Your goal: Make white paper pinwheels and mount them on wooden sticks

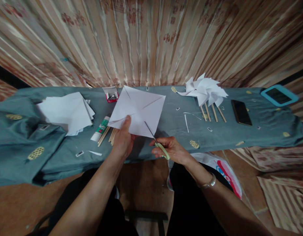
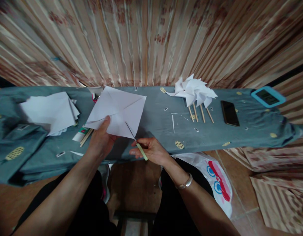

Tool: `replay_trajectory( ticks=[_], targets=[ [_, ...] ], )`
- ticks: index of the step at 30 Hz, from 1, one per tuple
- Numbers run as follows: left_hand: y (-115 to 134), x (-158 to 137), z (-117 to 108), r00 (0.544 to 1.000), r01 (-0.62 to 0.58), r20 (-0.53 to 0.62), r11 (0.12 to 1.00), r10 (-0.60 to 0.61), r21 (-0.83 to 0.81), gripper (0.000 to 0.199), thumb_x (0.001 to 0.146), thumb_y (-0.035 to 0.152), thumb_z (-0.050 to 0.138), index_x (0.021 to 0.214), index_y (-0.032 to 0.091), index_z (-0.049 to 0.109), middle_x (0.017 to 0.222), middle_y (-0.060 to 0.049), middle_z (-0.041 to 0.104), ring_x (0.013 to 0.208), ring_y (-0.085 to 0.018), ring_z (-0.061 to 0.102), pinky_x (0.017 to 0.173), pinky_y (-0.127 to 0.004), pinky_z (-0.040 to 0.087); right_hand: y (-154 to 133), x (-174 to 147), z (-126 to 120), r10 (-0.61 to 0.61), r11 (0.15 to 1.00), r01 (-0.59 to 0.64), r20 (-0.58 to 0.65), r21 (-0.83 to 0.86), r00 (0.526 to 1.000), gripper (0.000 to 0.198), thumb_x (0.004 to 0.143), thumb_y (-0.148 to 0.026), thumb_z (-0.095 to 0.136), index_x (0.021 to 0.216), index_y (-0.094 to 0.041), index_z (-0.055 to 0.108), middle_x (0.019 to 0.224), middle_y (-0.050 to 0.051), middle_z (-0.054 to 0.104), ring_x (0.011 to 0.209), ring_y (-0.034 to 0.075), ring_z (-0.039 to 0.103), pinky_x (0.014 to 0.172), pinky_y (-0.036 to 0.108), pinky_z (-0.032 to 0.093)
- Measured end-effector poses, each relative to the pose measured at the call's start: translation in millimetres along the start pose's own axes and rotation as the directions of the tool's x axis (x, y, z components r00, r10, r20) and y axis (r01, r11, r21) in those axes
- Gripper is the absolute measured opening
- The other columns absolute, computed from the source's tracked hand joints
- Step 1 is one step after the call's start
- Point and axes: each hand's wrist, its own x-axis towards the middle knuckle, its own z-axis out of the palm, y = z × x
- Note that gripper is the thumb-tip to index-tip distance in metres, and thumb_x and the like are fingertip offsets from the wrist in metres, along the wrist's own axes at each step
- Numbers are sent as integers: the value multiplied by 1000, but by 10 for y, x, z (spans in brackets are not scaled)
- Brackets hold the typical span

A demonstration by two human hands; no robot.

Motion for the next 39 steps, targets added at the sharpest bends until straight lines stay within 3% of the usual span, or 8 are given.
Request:
replay_trajectory(
  ticks=[6, 13, 20, 24, 28, 34, 39],
  targets=[
    [-3, 4, -1, 1000, 0, 1, 1000, 0, -4, 25, 87, 25, 64, 111, 19, 62, 98, -5, 73, 88, -19, 72, 84, -34, 59, -3, 5, 1, -18, 999, 18, 9, -37, 1000, 50, 50, -48, 90, 81, -15, 72, 53, -5, 62, 47, 6, 55, 45, 18, 45],
    [-47, -34, 19, 999, 41, -20, 999, -41, 6, 23, 91, 18, 56, 114, 19, 62, 99, -3, 73, 88, -16, 71, 87, -30, 57, -34, 2, -1, -15, 1000, 15, 3, -17, 1000, 47, 48, -47, 91, 76, -15, 70, 57, -4, 63, 49, 7, 57, 48, 18, 47],
    [-73, -39, -5, 1000, 27, 9, 999, -27, 21, 31, 87, 23, 63, 117, 20, 61, 104, -5, 72, 95, -19, 70, 89, -33, 56, 11, 16, -25, -34, 998, 34, -1, -56, 999, 51, 51, -50, 90, 82, -14, 73, 57, -2, 63, 50, 9, 57, 47, 20, 46],
    [-63, -36, 3, 999, 35, 4, 999, -35, 16, 28, 90, 21, 58, 119, 20, 61, 102, -4, 72, 91, -18, 70, 88, -33, 57, 35, 21, -34, -67, 995, 68, 15, -78, 998, 52, 55, -54, 87, 87, -15, 74, 58, -2, 65, 51, 10, 59, 47, 21, 48],
    [-60, -39, 9, 999, 48, 11, 999, -48, 18, 26, 92, 20, 55, 117, 20, 61, 99, -3, 72, 85, -15, 70, 86, -30, 57, 7, 14, -23, -48, 997, 49, 6, -65, 999, 51, 52, -53, 88, 82, -15, 73, 55, -3, 63, 49, 8, 57, 47, 19, 46],
    [-85, -58, -5, 998, 38, 43, 999, -39, 23, 29, 86, 25, 65, 115, 21, 62, 97, -3, 72, 85, -17, 70, 81, -29, 59, -51, 6, 11, -12, 1000, 12, -24, -8, 1000, 51, 46, -48, 91, 77, -14, 71, 56, -4, 62, 51, 7, 57, 48, 19, 43],
    [-60, -87, 24, 997, 71, 33, 997, -73, 41, 28, 87, 26, 63, 115, 19, 63, 96, -4, 72, 81, -16, 68, 76, -28, 59, -49, 6, 6, -42, 998, 42, -3, -39, 999, 49, 52, -49, 90, 79, -14, 68, 58, -3, 61, 50, 8, 54, 49, 21, 43]
  ],
)
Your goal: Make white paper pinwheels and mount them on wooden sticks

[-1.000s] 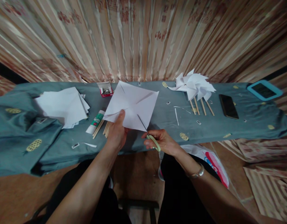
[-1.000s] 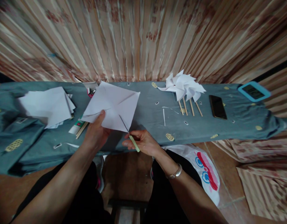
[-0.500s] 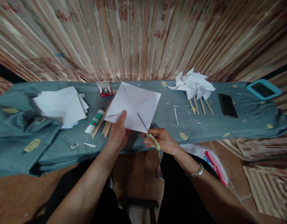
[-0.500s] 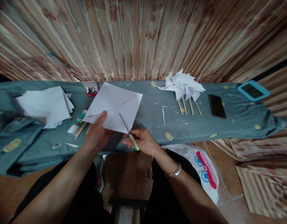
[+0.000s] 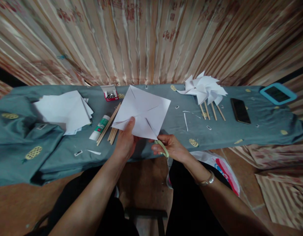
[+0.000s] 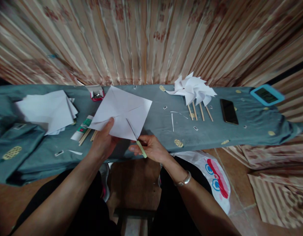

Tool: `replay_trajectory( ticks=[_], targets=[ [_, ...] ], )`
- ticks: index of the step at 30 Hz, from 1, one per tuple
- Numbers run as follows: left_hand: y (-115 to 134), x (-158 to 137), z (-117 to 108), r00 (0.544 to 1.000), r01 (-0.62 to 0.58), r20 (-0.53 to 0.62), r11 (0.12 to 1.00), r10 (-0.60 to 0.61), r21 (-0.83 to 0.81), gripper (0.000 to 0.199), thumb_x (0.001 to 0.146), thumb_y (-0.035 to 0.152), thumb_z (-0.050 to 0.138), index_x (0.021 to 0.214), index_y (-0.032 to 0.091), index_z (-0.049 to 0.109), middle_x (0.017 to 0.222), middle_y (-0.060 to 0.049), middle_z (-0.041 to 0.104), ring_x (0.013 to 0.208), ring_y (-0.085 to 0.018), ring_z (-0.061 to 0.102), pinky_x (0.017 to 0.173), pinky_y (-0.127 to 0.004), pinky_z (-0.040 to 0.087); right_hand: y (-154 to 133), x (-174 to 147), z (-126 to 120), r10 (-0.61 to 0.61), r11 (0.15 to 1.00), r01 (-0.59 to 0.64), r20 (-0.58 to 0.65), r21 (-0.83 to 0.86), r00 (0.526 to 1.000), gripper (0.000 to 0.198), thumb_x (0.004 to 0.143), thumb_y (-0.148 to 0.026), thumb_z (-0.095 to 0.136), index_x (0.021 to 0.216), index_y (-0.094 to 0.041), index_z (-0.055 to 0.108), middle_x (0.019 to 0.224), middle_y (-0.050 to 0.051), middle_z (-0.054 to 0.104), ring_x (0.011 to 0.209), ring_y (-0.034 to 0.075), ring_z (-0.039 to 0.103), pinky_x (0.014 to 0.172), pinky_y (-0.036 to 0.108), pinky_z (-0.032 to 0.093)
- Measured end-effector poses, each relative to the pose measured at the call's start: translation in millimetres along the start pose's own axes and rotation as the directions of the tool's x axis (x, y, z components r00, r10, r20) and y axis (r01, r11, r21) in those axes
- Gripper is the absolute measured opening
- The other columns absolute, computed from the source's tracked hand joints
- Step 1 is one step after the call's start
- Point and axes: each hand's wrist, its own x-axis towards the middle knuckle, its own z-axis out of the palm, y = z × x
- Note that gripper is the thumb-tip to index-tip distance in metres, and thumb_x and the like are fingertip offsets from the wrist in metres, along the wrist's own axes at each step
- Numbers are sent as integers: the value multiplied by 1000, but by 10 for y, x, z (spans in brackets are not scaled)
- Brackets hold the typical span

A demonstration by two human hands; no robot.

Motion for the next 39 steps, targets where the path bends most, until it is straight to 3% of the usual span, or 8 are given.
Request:
replay_trajectory(
  ticks=[10, 16, 23, 26, 39],
  targets=[
    [-12, 16, -31, 1000, -8, 30, 1000, 7, 8, 20, 89, 24, 59, 107, 16, 63, 85, -2, 69, 64, -11, 64, 56, -19, 55, -54, -58, -34, -13, 998, 18, 84, -54, 996, 48, 64, -55, 81, 80, -15, 61, 63, 1, 66, 54, 10, 54, 50, 22, 41],
    [5, 14, -10, 998, 68, 20, 997, -68, -28, 20, 93, 22, 53, 109, 15, 63, 90, -4, 71, 65, -12, 65, 52, -18, 53, -40, -55, -27, -25, 998, 29, 89, -47, 996, 52, 61, -56, 82, 84, -16, 59, 62, 0, 66, 53, 9, 55, 50, 21, 43],
    [34, 43, -21, 998, 59, 18, 997, -59, -40, 28, 93, 22, 53, 119, 16, 61, 98, -6, 73, 72, -14, 69, 64, -24, 59, -28, -56, -24, -32, 996, 40, 96, -75, 995, 61, 64, -57, 81, 102, -14, 60, 59, -1, 64, 54, 10, 56, 49, 21, 43],
    [43, 50, -19, 999, 38, 18, 998, -37, -49, 29, 94, 21, 51, 121, 16, 60, 97, -5, 73, 69, -12, 67, 62, -22, 59, -18, -51, -35, -26, 997, 34, 113, -68, 993, 61, 64, -55, 83, 103, -15, 59, 60, -2, 65, 54, 10, 56, 49, 20, 43],
    [52, 3, -4, 993, 117, 5, 992, -116, -47, 20, 94, 20, 50, 105, 17, 66, 91, -5, 73, 71, -16, 69, 58, -25, 59, -21, -56, -29, -38, 996, 45, 83, -72, 996, 59, 64, -55, 82, 101, -14, 60, 65, 1, 66, 55, 11, 56, 51, 23, 44]
  ],
)
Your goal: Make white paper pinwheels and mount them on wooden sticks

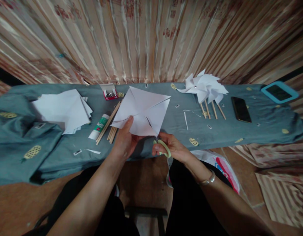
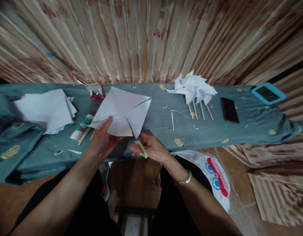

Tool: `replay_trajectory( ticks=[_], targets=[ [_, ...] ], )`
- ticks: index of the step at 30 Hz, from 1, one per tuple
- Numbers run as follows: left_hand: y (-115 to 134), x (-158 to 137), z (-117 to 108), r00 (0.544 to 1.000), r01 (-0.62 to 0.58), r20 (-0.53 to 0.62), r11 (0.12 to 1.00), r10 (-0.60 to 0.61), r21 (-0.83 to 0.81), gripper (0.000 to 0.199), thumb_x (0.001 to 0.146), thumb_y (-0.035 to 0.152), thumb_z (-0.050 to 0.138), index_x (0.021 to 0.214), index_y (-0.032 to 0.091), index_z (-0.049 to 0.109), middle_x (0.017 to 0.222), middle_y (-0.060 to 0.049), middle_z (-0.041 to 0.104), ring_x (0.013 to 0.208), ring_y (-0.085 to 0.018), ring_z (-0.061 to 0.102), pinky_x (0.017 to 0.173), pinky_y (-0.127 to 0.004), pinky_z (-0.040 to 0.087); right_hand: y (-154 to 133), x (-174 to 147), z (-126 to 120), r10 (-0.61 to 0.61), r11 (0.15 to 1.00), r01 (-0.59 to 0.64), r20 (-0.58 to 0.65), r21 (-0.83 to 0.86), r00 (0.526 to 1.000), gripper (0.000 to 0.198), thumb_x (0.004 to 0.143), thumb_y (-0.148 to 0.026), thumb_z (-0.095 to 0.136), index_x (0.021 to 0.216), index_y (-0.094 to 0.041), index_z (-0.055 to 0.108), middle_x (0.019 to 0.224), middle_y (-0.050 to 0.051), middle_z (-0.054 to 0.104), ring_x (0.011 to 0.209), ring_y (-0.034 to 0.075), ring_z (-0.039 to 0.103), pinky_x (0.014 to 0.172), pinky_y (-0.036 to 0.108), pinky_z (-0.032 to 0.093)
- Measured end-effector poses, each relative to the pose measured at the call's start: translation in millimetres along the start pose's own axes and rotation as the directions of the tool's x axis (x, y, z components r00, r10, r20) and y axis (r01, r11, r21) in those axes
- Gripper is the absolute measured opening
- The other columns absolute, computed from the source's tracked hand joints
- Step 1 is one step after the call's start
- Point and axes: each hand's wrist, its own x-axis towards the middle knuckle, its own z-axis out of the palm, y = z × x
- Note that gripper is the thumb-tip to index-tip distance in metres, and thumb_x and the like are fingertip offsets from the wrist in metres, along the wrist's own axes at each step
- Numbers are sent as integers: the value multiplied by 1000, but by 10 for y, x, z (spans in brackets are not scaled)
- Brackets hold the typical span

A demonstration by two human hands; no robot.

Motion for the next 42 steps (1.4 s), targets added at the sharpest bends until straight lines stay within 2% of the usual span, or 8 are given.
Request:
replay_trajectory(
  ticks=[9, 18, 29, 34, 42],
  targets=[
    [-33, -17, 1, 1000, 11, 6, 998, -12, 66, 22, 93, 24, 52, 110, 16, 65, 96, -6, 73, 73, -15, 68, 60, -24, 59, 19, 8, -3, -7, 1000, 8, -26, 20, 1000, 62, 63, -54, 84, 103, -13, 61, 63, 0, 65, 54, 10, 54, 50, 22, 43],
    [-37, -11, -14, 999, 8, 34, 999, -10, 45, 26, 93, 24, 53, 116, 16, 63, 99, -7, 73, 77, -17, 69, 70, -31, 61, 10, 4, -2, 1, 1000, -1, -50, -2, 999, 59, 63, -50, 84, 104, -14, 63, 61, -1, 63, 53, 12, 54, 50, 24, 43],
    [-41, -7, -16, 1000, -14, 26, 998, 13, 53, 30, 93, 25, 53, 121, 17, 60, 95, -6, 73, 73, -17, 69, 62, -26, 60, 17, 28, 16, 17, 1000, -16, -85, 12, 996, 66, 59, -52, 85, 106, -12, 64, 58, -2, 62, 49, 9, 51, 46, 22, 40],
    [-43, -8, -28, 999, -12, 46, 999, 10, 36, 28, 93, 24, 52, 120, 17, 60, 95, -6, 72, 72, -16, 68, 60, -25, 60, 17, 32, 28, 20, 999, -17, -103, 27, 994, 69, 58, -51, 86, 109, -11, 66, 56, -3, 61, 48, 10, 53, 46, 22, 42],
    [-37, -10, -19, 999, -9, 52, 999, 8, 31, 26, 94, 23, 51, 117, 18, 62, 95, -5, 72, 74, -15, 68, 68, -29, 61, 6, 46, 36, 7, 999, -2, -98, 50, 995, 62, 55, -51, 88, 101, -16, 66, 54, -5, 61, 46, 9, 52, 45, 22, 43]
  ],
)
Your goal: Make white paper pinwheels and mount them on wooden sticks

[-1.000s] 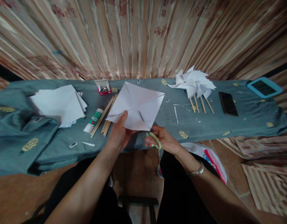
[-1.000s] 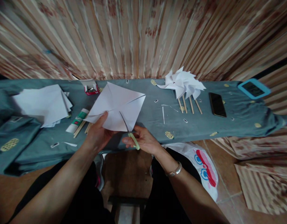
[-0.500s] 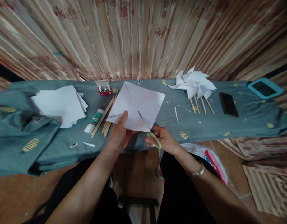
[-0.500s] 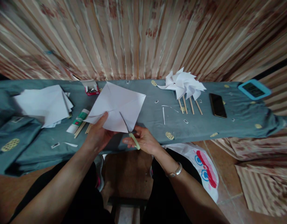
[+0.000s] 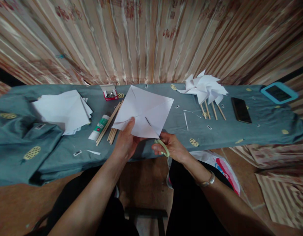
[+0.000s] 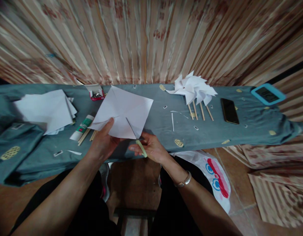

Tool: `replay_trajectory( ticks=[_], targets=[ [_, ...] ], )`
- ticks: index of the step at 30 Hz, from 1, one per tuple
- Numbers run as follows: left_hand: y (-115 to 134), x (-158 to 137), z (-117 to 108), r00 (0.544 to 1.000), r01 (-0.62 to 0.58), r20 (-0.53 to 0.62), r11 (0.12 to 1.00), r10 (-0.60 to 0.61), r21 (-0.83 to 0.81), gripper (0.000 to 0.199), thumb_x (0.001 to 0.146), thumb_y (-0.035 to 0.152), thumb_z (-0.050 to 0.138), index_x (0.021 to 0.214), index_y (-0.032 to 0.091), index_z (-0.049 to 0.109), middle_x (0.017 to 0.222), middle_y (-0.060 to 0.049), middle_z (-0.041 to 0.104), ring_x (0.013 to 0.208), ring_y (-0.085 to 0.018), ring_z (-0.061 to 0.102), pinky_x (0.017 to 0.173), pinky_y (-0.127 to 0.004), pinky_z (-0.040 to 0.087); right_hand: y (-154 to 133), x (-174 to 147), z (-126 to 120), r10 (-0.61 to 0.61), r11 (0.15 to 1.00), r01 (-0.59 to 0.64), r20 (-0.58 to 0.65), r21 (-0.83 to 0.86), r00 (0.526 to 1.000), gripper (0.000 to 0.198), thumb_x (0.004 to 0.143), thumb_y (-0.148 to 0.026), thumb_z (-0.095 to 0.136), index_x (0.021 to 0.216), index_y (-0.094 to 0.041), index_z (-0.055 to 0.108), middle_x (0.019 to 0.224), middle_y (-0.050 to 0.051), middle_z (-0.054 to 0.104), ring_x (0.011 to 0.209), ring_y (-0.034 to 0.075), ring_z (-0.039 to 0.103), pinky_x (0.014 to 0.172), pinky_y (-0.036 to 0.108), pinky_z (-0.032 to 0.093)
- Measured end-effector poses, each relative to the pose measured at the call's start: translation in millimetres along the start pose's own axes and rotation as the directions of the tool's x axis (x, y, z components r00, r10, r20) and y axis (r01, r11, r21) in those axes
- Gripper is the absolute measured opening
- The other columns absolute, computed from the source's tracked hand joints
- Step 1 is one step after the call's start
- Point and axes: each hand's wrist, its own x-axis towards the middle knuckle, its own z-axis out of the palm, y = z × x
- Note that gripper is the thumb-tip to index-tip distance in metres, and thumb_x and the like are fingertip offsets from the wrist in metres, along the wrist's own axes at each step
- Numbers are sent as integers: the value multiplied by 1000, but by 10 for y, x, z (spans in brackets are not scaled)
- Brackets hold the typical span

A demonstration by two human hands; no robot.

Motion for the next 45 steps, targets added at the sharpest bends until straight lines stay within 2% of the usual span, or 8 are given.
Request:
replay_trajectory(
  ticks=[13, 23, 30, 33, 35, 37, 41, 45],
  targets=[
    [-10, 9, 0, 1000, -7, -14, 1000, 7, -1, 27, 94, 23, 52, 119, 18, 61, 92, -4, 72, 71, -15, 68, 62, -26, 60, 43, 15, -11, 12, 1000, -12, -14, 10, 1000, 63, 55, -49, 88, 103, -14, 68, 51, -6, 59, 42, 6, 48, 41, 18, 37],
    [4, 31, -12, 999, -7, -52, 1000, 8, 20, 18, 93, 23, 53, 105, 17, 65, 88, -3, 71, 66, -13, 66, 57, -21, 55, 8, -23, 1, 34, 999, -33, 68, -8, 997, 56, 57, -49, 87, 97, -16, 65, 57, -4, 65, 47, 8, 57, 47, 19, 45],
    [90, 78, -73, 996, -81, -31, 997, 81, -6, 20, 93, 22, 53, 109, 23, 65, 95, -3, 72, 74, -14, 68, 61, -22, 57, 62, -174, -201, 179, 978, -162, 132, -129, 975, 67, 59, -51, 85, 110, -14, 60, 63, -3, 67, 53, 9, 58, 50, 20, 42],
    [101, 94, -120, 992, -126, -25, 992, 126, -25, 23, 93, 20, 54, 113, 25, 64, 101, -2, 72, 79, -14, 68, 64, -23, 58, 91, -247, -408, 111, 943, -104, 5, -316, 994, 59, 64, -52, 81, 107, -15, 63, 65, -3, 64, 53, 10, 55, 49, 21, 37],
    [88, 91, -132, 992, -122, -42, 992, 121, -19, 25, 93, 19, 54, 115, 24, 63, 100, -1, 73, 78, -14, 68, 66, -23, 58, 82, -290, -549, -44, 835, -68, -189, -546, 981, 54, 69, -49, 78, 109, -15, 65, 64, -3, 62, 53, 12, 54, 50, 23, 35],
    [51, 80, -126, 993, -98, -64, 995, 97, -8, 26, 93, 18, 53, 116, 23, 63, 96, -1, 73, 76, -14, 68, 69, -24, 59, 47, -326, -657, -176, 665, -117, -306, -737, 936, 52, 76, -44, 75, 117, -14, 63, 65, -1, 64, 58, 15, 59, 54, 26, 38],
    [-75, 64, -90, 997, -34, -64, 999, 34, -2, 23, 92, 17, 54, 113, 21, 63, 90, 0, 73, 75, -13, 68, 76, -27, 59, -36, -348, -737, -239, 378, -246, -351, -892, 905, 52, 87, -34, 64, 131, -10, 54, 78, 7, 73, 73, 23, 70, 66, 30, 45],
    [-192, 78, -51, 997, 20, -77, 999, -17, 32, 23, 93, 17, 53, 114, 20, 63, 95, -1, 73, 80, -14, 69, 80, -30, 59, -82, -308, -742, -300, 96, -408, -418, -908, 858, 48, 87, -34, 63, 127, -9, 55, 88, 15, 76, 86, 31, 73, 71, 33, 47]
  ],
)
